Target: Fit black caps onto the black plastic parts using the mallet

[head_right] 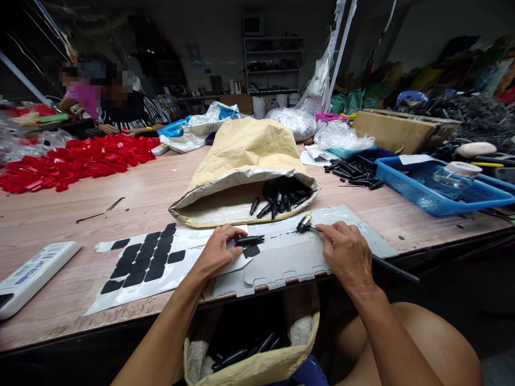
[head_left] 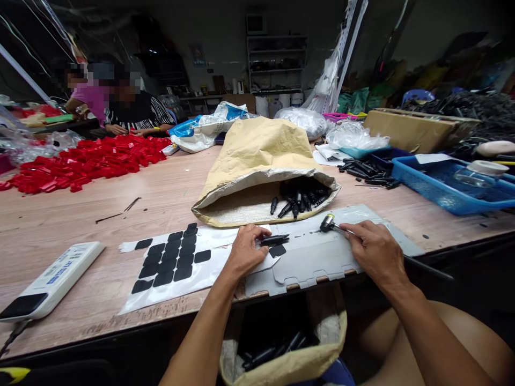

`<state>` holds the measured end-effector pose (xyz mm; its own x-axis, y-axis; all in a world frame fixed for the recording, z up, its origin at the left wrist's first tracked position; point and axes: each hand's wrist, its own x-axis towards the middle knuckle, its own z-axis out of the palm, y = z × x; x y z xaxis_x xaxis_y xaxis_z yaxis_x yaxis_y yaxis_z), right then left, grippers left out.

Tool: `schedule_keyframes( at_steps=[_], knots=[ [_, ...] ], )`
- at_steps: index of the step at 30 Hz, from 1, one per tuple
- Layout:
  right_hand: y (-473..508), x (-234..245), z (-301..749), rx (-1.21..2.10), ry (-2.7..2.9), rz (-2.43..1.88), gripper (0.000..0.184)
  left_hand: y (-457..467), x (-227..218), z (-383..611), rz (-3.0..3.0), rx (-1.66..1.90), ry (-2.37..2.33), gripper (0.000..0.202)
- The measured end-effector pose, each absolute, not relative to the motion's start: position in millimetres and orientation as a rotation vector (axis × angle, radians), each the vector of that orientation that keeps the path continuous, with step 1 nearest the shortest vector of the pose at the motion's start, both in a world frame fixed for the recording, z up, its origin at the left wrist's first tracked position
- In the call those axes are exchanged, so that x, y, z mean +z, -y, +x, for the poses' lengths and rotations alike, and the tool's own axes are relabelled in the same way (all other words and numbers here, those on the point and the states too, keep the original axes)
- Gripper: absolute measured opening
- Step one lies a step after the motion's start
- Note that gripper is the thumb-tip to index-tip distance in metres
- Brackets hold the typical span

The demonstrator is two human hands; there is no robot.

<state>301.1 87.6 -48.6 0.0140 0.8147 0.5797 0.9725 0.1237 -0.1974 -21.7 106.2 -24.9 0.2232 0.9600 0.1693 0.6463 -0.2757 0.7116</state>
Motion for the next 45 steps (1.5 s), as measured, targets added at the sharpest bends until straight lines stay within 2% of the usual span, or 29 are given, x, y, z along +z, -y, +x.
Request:
schedule_keyframes(
  at_steps=[3, 9, 14, 18, 21, 24, 26, 31, 34, 39, 45],
  knots=[
    [-91, -57, 301, -0.395, 1.8, -1.733, 0.027, -106, -26, -21, 2.011, 0.832, -1.474, 0.036],
    [-93, -60, 298, -0.392, 1.767, -1.766, 0.026, -111, -28, -18, 2.017, 0.828, -1.502, 0.015],
    [-92, -60, 298, -0.396, 1.766, -1.765, 0.027, -67, 11, -17, 2.061, 0.787, -1.365, 0.02],
    [-92, -62, 299, -0.405, 1.754, -1.753, 0.027, -10, 26, -17, 1.934, 0.384, -1.122, 0.021],
    [-93, -63, 299, -0.409, 1.754, -1.75, 0.027, 19, -3, -17, 1.947, 0.119, -1.263, 0.02],
    [-93, -63, 299, -0.418, 1.755, -1.745, 0.027, 31, -36, -19, 1.966, -0.118, -1.504, 0.03],
    [-92, -62, 298, -0.424, 1.758, -1.745, 0.026, 33, -39, -20, 1.959, -0.186, -1.542, 0.035],
    [-91, -61, 295, -0.428, 1.744, -1.765, 0.025, -12, 20, -11, 1.975, 0.203, -1.279, 0.024],
    [-91, -60, 295, -0.414, 1.745, -1.762, 0.025, -81, 42, 2, 2.056, 0.45, -1.486, 0.03],
    [-91, -59, 295, -0.384, 1.738, -1.786, 0.025, -189, 22, 22, 1.959, 0.627, -1.919, 0.026],
    [-91, -59, 293, -0.387, 1.718, -1.785, 0.024, -216, -4, 32, 1.915, 0.569, -1.961, 0.02]
  ],
)
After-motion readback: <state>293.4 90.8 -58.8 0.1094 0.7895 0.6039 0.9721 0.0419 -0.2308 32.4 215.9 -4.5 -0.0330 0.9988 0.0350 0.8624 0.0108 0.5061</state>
